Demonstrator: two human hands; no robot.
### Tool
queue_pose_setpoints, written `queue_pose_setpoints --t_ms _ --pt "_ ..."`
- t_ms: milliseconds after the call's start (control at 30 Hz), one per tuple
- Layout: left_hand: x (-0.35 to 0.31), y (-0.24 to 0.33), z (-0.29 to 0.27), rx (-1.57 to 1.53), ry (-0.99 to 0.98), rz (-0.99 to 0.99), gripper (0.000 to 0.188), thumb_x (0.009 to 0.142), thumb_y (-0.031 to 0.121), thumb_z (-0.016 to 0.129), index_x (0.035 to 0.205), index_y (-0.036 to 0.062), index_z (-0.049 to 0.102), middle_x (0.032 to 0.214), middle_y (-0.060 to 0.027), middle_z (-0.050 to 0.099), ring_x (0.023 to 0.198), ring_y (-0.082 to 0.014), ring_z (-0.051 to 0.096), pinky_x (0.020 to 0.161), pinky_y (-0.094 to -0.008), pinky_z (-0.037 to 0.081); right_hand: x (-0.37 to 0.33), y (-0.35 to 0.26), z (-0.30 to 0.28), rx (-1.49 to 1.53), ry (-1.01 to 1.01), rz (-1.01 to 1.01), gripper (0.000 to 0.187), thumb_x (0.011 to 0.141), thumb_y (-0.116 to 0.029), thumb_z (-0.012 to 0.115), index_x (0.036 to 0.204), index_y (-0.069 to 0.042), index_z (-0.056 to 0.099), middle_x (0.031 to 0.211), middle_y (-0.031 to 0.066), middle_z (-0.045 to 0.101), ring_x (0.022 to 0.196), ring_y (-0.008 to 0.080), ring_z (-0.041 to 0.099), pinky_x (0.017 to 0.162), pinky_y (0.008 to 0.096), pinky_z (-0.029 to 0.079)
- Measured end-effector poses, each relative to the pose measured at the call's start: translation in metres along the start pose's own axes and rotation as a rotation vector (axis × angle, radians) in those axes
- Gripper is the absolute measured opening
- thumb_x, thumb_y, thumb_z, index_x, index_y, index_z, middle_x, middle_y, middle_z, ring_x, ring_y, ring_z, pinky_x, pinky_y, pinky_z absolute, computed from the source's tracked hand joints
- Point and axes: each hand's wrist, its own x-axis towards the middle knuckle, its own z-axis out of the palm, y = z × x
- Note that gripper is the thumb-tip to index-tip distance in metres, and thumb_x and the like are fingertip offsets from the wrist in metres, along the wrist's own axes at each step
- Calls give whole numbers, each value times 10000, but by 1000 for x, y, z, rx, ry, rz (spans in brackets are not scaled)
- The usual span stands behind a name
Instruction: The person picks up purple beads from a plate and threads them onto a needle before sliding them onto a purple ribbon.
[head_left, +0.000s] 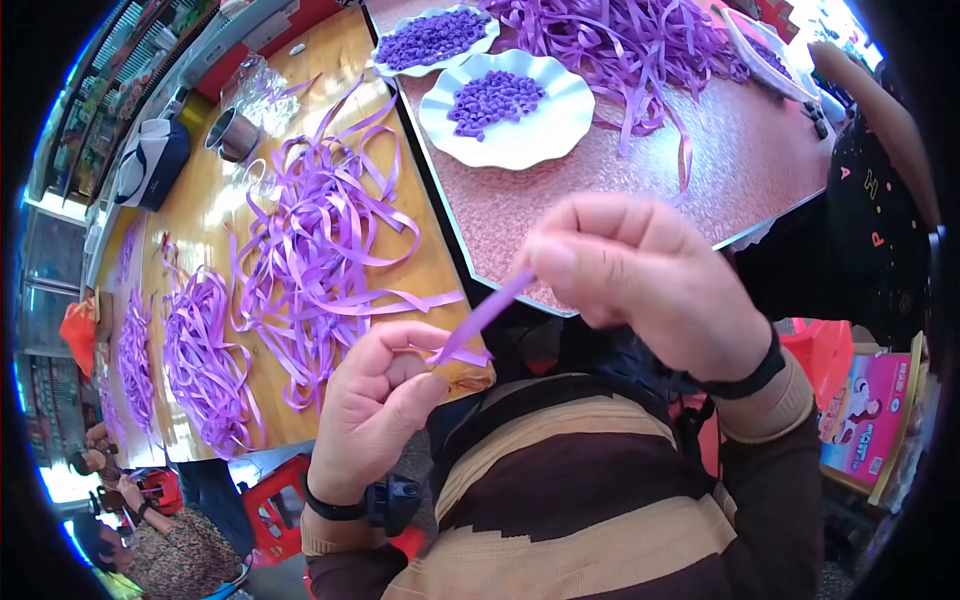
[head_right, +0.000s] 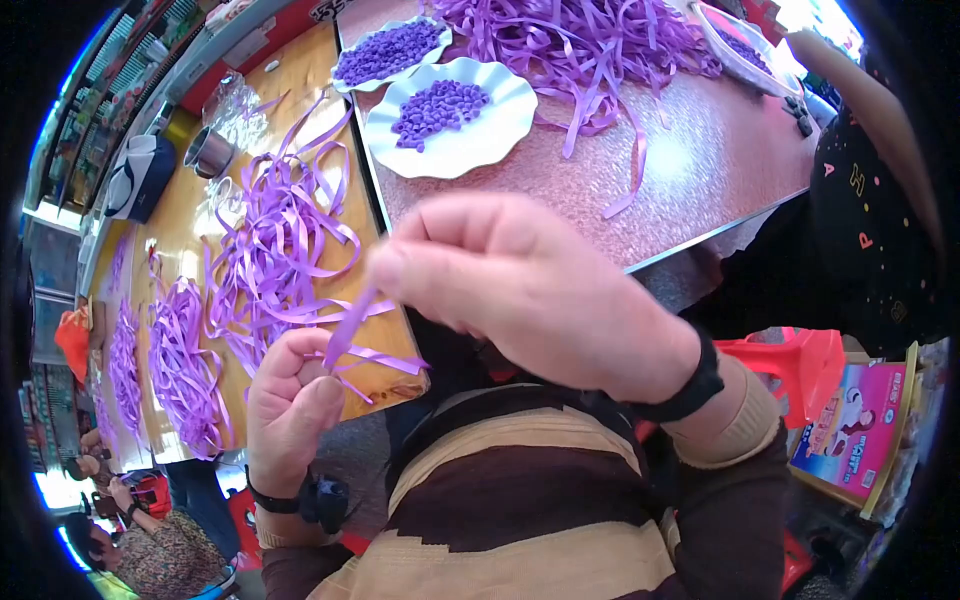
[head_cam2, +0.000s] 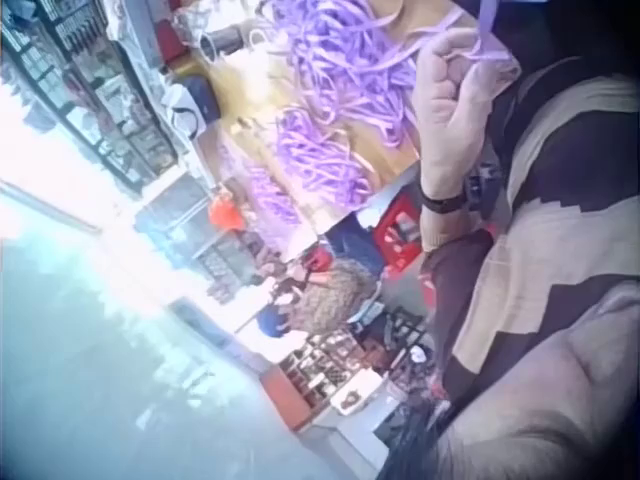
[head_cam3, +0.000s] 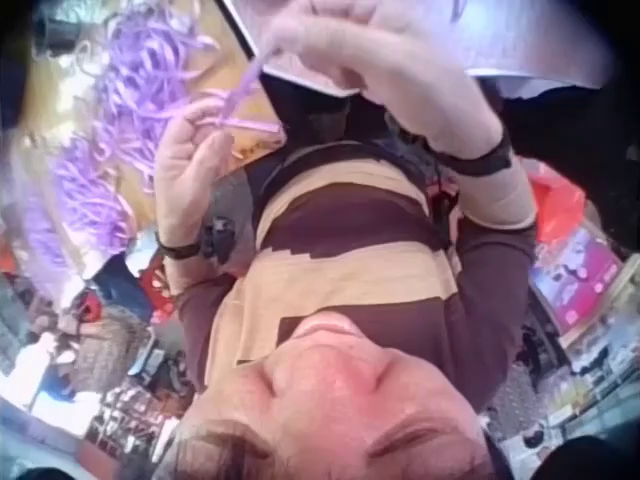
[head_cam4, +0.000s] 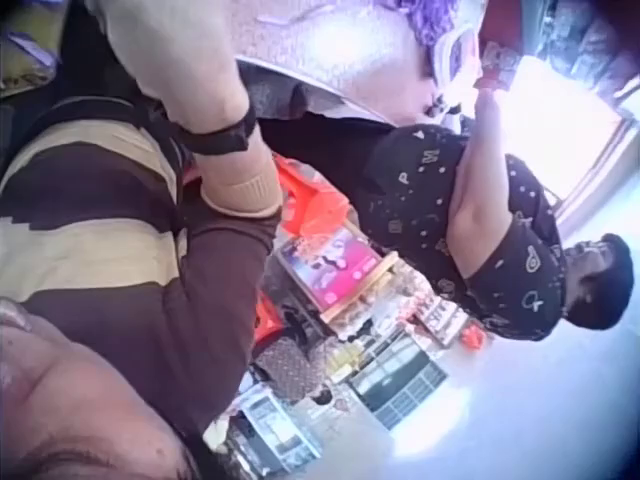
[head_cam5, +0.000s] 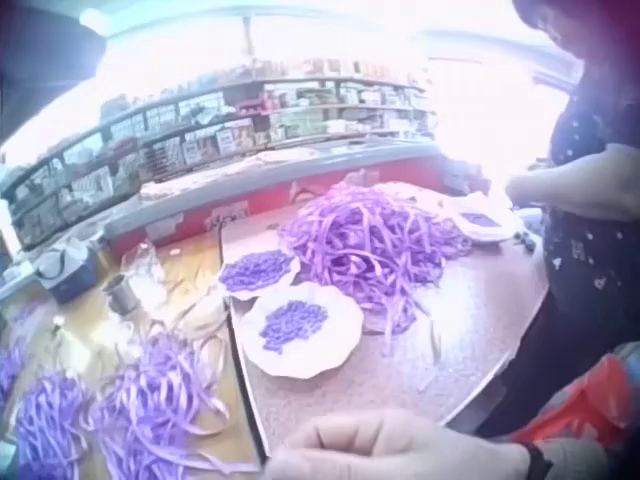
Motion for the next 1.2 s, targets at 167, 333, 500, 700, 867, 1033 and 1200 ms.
queue_pose_setpoints --t_ms 167,333,500,700,867,1033,1200 --pt "-7 -8 -20 73 128 -25 74 865 49 551 930 14 556 725 52 509 602 3 414 530 -137 313 53 -46 11 -361 41 -256 247 909 -222 451 849 -20 580 593 -13 480 493 41 353 454 200 268" --pt "-34 -18 -45 28 240 4 75 866 61 564 924 15 560 710 55 496 597 0 403 522 -143 308 103 -79 54 -212 -76 -363 195 889 -190 464 799 -32 536 589 -1 456 507 75 366 472 215 287" --pt "-53 -36 -57 -29 290 -2 80 871 77 568 922 15 562 703 56 491 600 -2 402 521 -145 311 146 -99 97 -13 -185 -495 162 863 -150 480 737 -48 481 585 15 425 524 119 382 495 234 311" --pt "-65 -55 -68 -85 335 -45 95 872 98 578 917 16 563 708 54 492 603 -5 408 527 -149 327 201 -58 125 20 -203 -646 327 870 -262 458 641 -39 524 518 14 459 463 94 398 448 269 294" --pt "-60 -56 -71 -124 353 -73 80 863 85 560 907 19 558 652 47 479 557 -14 404 504 -154 310 203 33 91 -401 -114 -178 242 890 -230 507 886 -11 611 768 13 595 707 66 527 663 223 418" --pt "-56 -53 -72 -61 318 -42 71 871 66 550 915 12 561 695 47 485 593 -10 411 529 -153 326 173 70 48 -1050 -84 -353 366 797 -168 576 1100 33 540 1146 198 526 1115 291 479 954 348 366" --pt "-55 -54 -74 -51 288 -30 69 878 54 543 924 6 563 738 45 491 630 -9 420 553 -154 342 148 76 35 -1282 36 -320 423 784 -142 571 1166 19 489 1217 192 466 1165 330 409 988 363 330"
